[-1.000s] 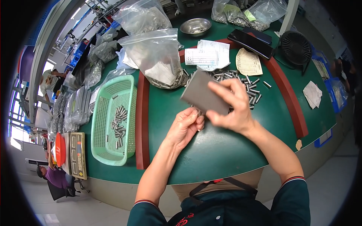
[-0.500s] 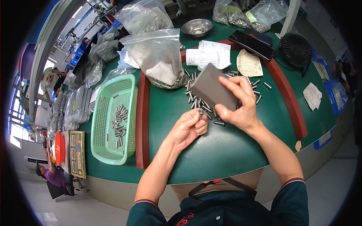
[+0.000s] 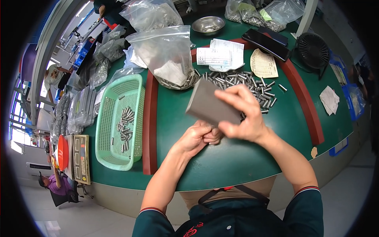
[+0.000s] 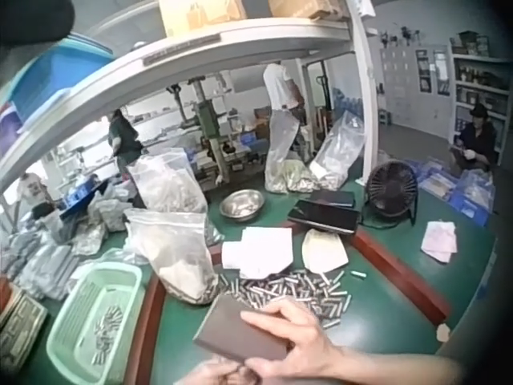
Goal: Sanding individual metal pins with a hand sanding block at a workbench.
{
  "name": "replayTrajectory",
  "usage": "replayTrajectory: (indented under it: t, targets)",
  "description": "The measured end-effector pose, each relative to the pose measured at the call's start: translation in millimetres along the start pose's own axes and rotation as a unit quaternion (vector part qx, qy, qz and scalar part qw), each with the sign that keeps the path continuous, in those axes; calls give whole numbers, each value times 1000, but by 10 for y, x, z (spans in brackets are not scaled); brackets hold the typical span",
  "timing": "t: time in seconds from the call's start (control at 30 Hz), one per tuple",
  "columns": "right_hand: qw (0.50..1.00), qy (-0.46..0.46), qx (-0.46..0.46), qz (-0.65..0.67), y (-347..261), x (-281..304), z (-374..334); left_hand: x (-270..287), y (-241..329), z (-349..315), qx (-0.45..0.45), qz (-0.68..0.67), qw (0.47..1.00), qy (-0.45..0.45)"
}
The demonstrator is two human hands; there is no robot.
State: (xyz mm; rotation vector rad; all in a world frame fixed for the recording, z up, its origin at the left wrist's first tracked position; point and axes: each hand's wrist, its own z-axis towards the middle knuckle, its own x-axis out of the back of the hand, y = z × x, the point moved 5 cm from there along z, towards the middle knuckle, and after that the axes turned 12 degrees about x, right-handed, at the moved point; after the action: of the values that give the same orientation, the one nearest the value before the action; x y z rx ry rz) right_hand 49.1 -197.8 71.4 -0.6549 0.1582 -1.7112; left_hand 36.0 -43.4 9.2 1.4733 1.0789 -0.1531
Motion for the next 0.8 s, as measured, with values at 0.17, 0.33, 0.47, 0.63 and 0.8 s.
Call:
replayTrajectory:
  t: [0.17,0.33,0.47,0.63,0.8]
  targets:
    - [999,15,27,37,-104,31,30,-4,-2,-53,26,-29,986,163]
    - [992,40,-47,-110,188,159,-30,-135,105,-14,-7,119,993,-5]
    - [986,102,-101,-84,199,329,-1,-86,157,-17,-38,137,985,95]
    - [989,77,-75,-105,179,265,-23,23,184,-20,-177,211,945,178]
    - [986,-52,137,-79,-428,-45,49,395,1,-165,-141,385,853,323]
